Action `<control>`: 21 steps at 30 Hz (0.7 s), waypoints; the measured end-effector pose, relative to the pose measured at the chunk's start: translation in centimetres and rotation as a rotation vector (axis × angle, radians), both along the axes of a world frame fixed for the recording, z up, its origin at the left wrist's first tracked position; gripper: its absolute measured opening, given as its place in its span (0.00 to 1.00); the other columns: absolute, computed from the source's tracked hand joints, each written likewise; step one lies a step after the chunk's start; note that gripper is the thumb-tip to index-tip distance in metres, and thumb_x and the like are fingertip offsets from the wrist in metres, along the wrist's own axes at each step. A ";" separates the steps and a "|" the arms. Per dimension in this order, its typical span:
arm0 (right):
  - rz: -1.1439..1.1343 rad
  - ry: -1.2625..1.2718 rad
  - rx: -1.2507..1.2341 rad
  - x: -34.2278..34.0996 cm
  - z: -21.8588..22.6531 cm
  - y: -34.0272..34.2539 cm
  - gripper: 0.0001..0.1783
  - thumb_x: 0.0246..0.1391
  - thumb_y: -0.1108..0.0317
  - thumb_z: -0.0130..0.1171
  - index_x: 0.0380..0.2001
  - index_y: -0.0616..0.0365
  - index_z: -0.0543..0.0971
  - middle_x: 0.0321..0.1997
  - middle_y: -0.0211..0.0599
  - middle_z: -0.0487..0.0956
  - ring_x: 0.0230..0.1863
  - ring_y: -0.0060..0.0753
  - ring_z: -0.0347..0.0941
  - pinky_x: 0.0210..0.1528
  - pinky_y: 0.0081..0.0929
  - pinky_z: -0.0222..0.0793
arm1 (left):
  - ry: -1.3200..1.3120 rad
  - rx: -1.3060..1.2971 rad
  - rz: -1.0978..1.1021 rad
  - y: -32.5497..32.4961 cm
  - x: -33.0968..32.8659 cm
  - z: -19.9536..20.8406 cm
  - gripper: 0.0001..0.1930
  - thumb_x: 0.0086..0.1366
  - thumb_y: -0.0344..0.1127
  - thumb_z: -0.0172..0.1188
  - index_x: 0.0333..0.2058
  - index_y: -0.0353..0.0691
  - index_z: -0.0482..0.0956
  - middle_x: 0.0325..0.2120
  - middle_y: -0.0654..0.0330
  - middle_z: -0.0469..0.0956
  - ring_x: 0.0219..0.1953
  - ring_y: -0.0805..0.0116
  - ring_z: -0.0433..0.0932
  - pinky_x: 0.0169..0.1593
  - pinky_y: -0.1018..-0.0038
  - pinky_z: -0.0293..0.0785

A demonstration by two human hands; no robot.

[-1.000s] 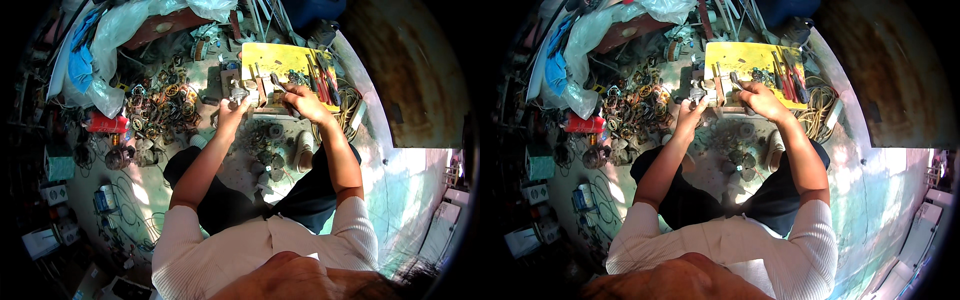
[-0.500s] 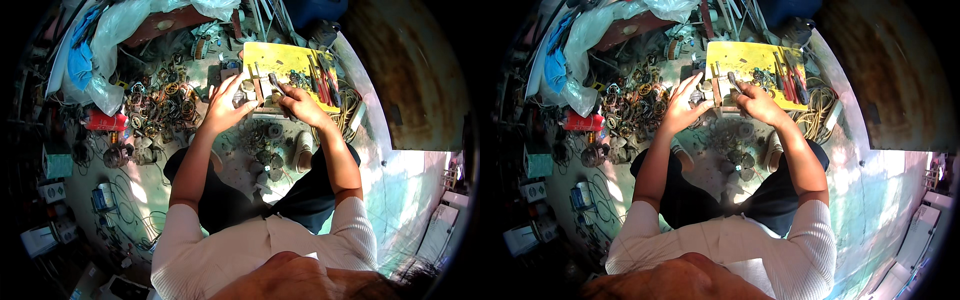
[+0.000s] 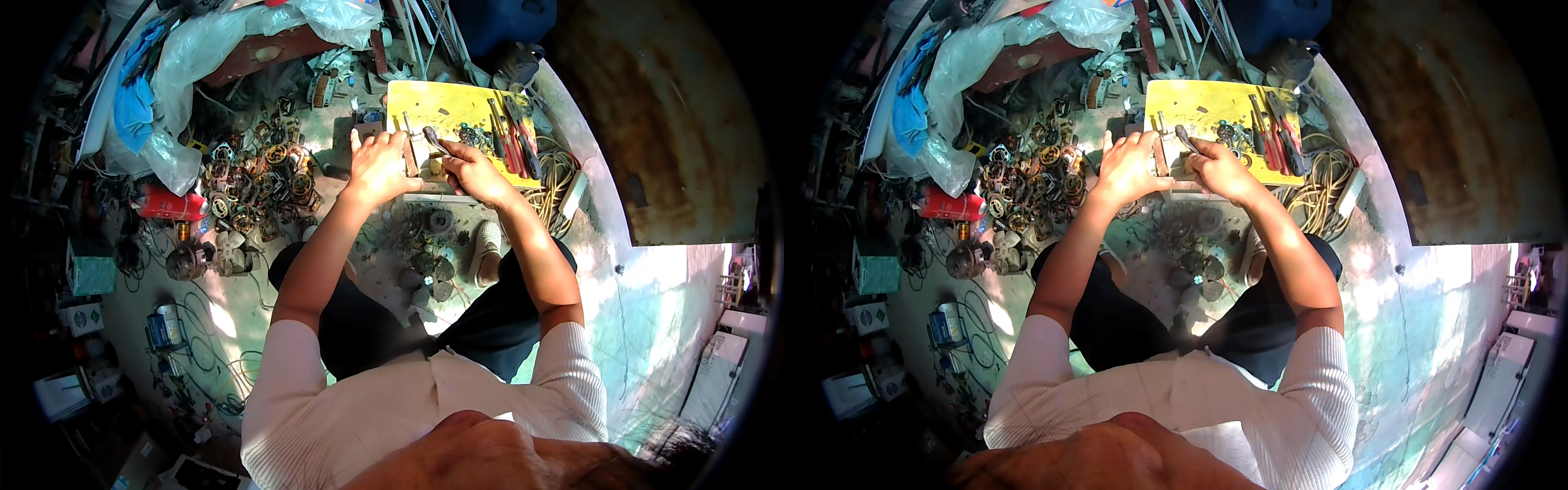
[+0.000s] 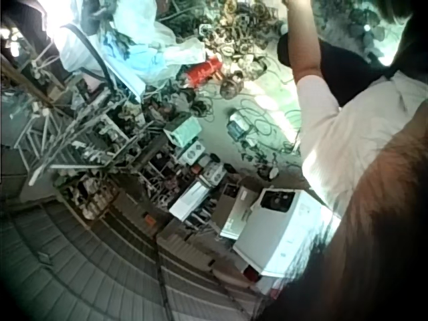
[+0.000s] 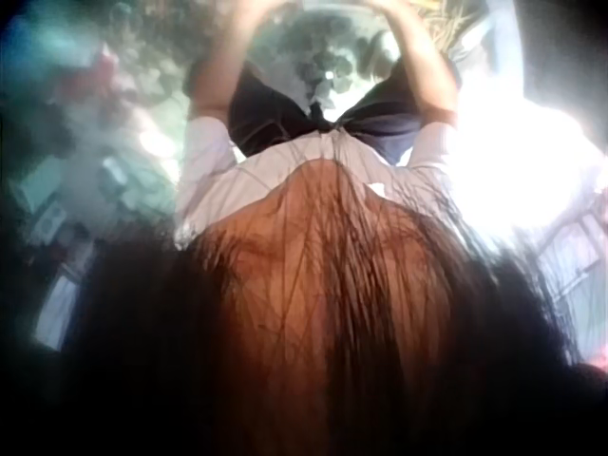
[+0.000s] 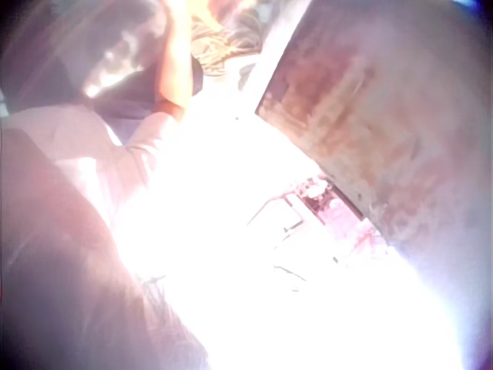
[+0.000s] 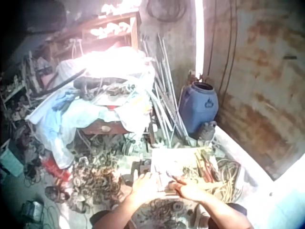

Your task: The person uses pliers and a screwdriver to disassemble small electronic and mechanical components of an appliance, removing wires and screws.

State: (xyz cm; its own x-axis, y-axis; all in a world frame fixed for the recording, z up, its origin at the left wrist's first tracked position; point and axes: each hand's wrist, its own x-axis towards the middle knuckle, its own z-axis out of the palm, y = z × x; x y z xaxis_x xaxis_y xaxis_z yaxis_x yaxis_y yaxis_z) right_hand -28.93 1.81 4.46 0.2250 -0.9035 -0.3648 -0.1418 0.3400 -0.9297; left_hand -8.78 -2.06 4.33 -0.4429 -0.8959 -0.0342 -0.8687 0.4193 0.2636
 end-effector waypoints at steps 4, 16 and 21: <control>0.068 0.053 0.117 -0.2 0.9 -2.4 0.09 0.63 0.71 0.48 0.40 0.66 0.73 0.25 0.29 0.72 0.20 0.18 0.67 0.21 0.18 0.67 | -0.004 -0.046 -0.049 -0.1 -0.3 -0.3 0.42 0.39 0.55 0.75 0.51 0.40 0.70 0.43 0.52 0.76 0.51 0.51 0.75 0.69 0.48 0.46; 0.209 -0.009 0.709 -0.4 4.8 -9.3 0.07 0.59 0.77 0.45 0.27 0.64 0.70 0.22 0.34 0.75 0.20 0.20 0.74 0.25 0.14 0.79 | -0.037 -0.107 -0.165 -1.1 -0.6 -0.8 0.42 0.40 0.57 0.75 0.48 0.35 0.70 0.46 0.49 0.76 0.52 0.50 0.75 0.68 0.48 0.51; 0.517 0.561 0.502 2.0 8.2 -9.7 0.03 0.56 0.77 0.52 0.31 0.59 0.75 0.29 0.31 0.78 0.27 0.21 0.75 0.30 0.20 0.77 | -0.030 -0.083 -0.172 -1.1 0.0 -0.7 0.41 0.40 0.57 0.74 0.48 0.35 0.71 0.45 0.49 0.77 0.52 0.50 0.75 0.67 0.48 0.51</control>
State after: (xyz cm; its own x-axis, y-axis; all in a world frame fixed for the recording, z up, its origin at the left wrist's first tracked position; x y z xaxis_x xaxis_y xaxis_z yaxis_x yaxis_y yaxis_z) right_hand -26.96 -7.91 12.67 0.2284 -0.4448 -0.8660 -0.7755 0.4546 -0.4380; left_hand -8.73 -3.12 3.60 -0.5899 -0.8072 0.0215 -0.7890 0.5819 0.1969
